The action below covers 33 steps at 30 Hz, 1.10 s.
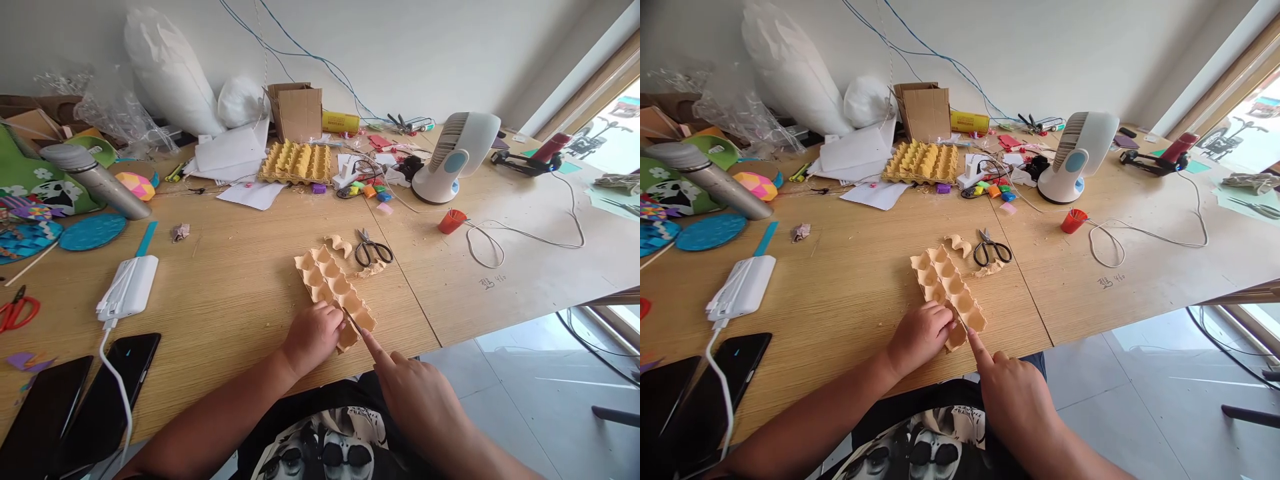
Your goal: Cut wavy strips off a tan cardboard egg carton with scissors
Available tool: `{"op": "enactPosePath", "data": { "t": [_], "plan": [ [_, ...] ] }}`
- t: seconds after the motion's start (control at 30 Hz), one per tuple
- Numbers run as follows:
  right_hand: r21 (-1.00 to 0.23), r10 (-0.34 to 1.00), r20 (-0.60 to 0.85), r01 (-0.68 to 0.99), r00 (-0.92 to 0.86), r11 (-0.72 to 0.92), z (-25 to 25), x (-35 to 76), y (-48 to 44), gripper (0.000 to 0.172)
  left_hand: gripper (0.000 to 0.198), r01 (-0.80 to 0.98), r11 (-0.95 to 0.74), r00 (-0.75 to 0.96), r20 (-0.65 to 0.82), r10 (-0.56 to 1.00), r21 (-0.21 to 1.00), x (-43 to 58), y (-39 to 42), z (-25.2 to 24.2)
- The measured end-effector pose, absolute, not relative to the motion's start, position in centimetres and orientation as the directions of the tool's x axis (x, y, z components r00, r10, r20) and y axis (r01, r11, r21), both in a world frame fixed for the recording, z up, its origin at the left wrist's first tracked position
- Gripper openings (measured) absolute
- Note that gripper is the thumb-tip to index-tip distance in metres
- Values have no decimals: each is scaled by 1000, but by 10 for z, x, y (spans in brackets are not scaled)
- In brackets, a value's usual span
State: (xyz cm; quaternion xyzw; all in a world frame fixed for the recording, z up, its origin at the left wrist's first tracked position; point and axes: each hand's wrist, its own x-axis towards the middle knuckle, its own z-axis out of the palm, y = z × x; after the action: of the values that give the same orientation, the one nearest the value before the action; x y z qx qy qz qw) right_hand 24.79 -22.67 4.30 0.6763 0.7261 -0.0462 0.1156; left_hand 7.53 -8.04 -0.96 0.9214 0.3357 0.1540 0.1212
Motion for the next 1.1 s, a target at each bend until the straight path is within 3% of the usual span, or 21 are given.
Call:
{"op": "enactPosePath", "data": {
  "t": [0.57, 0.77, 1.1],
  "plan": [
    [33, 980, -184, 995, -82, 89, 38, 252, -230, 89, 20, 588, -742, 722, 205, 661, 322, 77, -80, -9],
    [53, 959, -280, 997, -44, 61, 40, 245, -216, 88, 22, 580, -754, 738, 193, 647, 309, 75, -80, -9],
    [94, 952, -301, 992, -48, 80, 44, 245, -222, 89, 21, 595, -748, 733, 183, 655, 296, 77, -80, -9]
  ]
}}
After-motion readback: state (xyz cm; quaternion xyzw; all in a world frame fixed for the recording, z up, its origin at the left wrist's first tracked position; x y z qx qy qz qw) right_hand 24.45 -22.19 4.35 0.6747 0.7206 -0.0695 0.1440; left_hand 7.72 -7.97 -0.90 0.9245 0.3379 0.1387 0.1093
